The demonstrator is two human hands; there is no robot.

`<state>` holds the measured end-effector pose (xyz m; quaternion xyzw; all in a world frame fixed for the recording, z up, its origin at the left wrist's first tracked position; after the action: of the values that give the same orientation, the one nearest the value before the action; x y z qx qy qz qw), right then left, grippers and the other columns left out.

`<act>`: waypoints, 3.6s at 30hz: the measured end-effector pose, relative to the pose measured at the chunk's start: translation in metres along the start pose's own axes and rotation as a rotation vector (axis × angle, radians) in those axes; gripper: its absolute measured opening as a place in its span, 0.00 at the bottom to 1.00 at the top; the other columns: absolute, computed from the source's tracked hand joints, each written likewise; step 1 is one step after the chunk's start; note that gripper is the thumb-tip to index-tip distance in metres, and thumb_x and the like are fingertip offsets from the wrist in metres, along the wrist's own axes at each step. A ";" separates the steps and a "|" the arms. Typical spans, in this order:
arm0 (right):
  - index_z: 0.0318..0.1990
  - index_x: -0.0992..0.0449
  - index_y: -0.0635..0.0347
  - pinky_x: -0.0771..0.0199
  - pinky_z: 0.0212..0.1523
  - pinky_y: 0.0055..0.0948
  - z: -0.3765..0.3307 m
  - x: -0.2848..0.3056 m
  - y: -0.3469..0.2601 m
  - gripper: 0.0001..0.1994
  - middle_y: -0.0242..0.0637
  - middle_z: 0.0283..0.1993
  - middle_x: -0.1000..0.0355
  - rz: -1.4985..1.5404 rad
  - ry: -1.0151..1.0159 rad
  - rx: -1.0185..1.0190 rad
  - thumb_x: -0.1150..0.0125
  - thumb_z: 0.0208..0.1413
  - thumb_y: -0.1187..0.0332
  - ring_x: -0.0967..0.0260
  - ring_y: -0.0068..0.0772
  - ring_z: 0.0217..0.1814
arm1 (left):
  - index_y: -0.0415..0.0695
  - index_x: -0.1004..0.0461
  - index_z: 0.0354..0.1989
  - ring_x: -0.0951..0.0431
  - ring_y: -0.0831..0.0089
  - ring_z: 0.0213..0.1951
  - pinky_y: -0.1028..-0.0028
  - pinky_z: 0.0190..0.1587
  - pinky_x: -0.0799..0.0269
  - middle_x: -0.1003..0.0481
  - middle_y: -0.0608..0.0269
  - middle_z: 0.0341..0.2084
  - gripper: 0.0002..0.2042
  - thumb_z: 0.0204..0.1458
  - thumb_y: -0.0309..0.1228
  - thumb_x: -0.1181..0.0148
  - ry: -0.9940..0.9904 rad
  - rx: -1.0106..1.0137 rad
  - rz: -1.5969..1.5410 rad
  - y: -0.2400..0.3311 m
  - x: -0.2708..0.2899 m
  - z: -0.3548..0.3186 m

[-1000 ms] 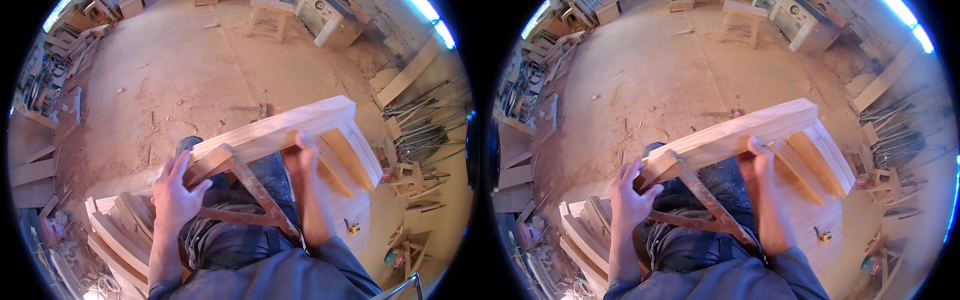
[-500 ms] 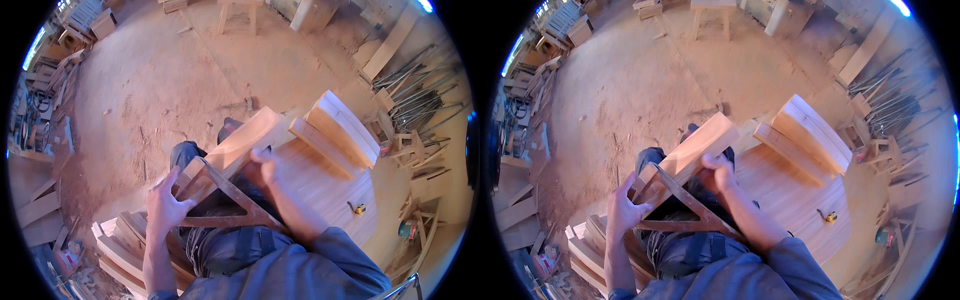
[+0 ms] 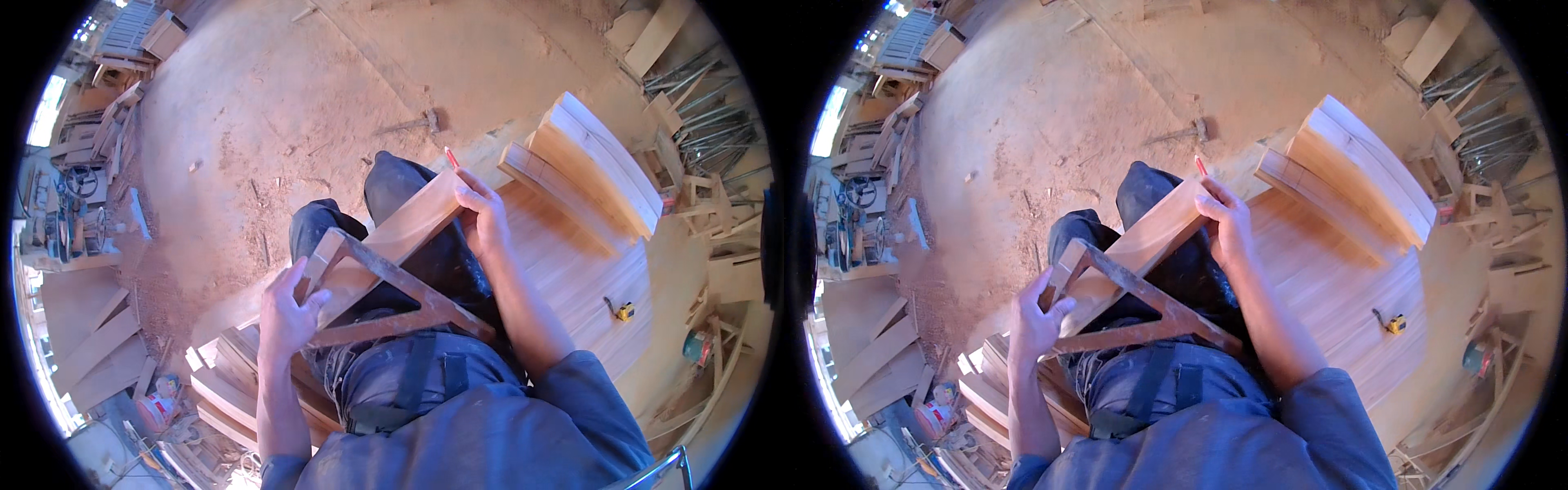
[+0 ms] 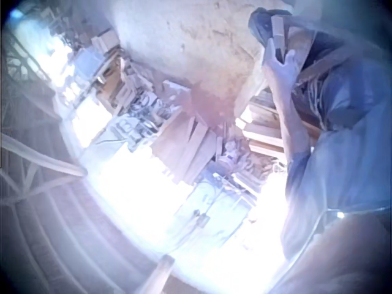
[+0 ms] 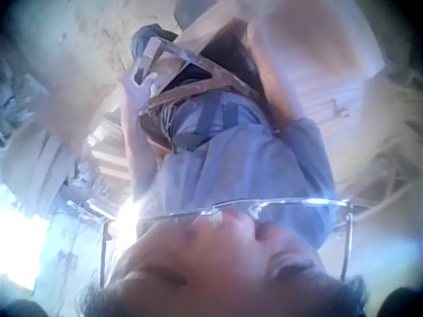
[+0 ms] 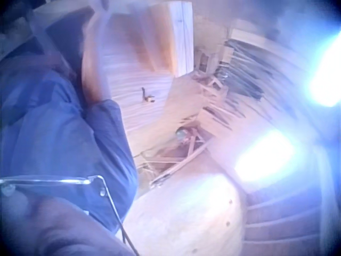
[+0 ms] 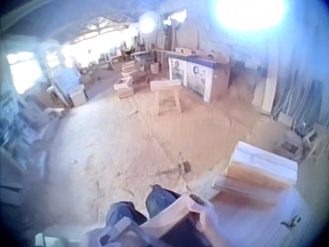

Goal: The person sits on the floor in a workshop and uses a try square and pencil to mark lines on several wooden planks. They repeatedly pick up planks, align the square, draw lines, and set the pieces aside.

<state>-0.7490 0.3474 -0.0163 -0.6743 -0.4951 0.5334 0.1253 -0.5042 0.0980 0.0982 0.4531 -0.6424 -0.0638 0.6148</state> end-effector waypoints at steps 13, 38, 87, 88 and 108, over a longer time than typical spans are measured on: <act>0.69 0.31 0.66 0.33 0.68 0.36 0.042 0.010 -0.016 0.31 0.44 0.62 0.25 -0.169 -0.285 -0.129 0.40 0.55 0.68 0.28 0.40 0.65 | 0.41 0.19 0.48 0.25 0.73 0.35 0.67 0.44 0.27 0.21 0.59 0.31 0.13 0.59 0.35 0.35 -0.011 0.036 -0.131 -0.001 0.049 0.089; 0.64 0.27 0.66 0.29 0.61 0.31 0.071 -0.018 0.007 0.29 0.38 0.53 0.24 -0.136 -0.229 -0.215 0.29 0.52 0.73 0.27 0.33 0.57 | 0.36 0.27 0.63 0.19 0.53 0.54 0.62 0.58 0.26 0.19 0.40 0.51 0.30 0.57 0.42 0.31 -0.082 0.017 -0.008 0.026 -0.042 0.091; 0.45 0.16 0.66 0.26 0.36 0.23 -0.062 -0.002 -0.108 0.15 0.38 0.35 0.19 -0.714 -0.273 0.258 0.40 0.69 0.60 0.22 0.24 0.35 | 0.35 0.28 0.62 0.22 0.73 0.49 0.68 0.55 0.27 0.18 0.55 0.45 0.23 0.57 0.26 0.36 -0.276 0.005 0.026 0.035 -0.052 0.115; 0.47 0.17 0.66 0.26 0.36 0.23 -0.062 -0.003 -0.109 0.16 0.38 0.36 0.19 -0.697 -0.266 0.257 0.40 0.69 0.60 0.22 0.24 0.35 | 0.34 0.29 0.63 0.20 0.66 0.51 0.66 0.56 0.26 0.19 0.49 0.47 0.25 0.56 0.28 0.34 -0.280 0.014 0.025 0.036 -0.052 0.116; 0.49 0.20 0.64 0.24 0.37 0.26 -0.064 -0.004 -0.115 0.13 0.41 0.36 0.19 -0.789 -0.258 0.247 0.38 0.67 0.62 0.19 0.29 0.36 | 0.36 0.25 0.57 0.16 0.55 0.44 0.63 0.48 0.23 0.18 0.43 0.41 0.22 0.56 0.32 0.32 -0.195 0.003 0.054 0.043 -0.053 0.111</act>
<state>-0.7564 0.4221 0.0920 -0.3412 -0.6589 0.5798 0.3364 -0.6287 0.1057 0.0605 0.4279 -0.7114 -0.0901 0.5502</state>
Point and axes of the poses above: each hand's wrist, its own z-axis towards the middle knuckle, its own x-axis out of the back of the hand, y = z × x, the point moved 4 cm from there along z, towards the middle knuckle
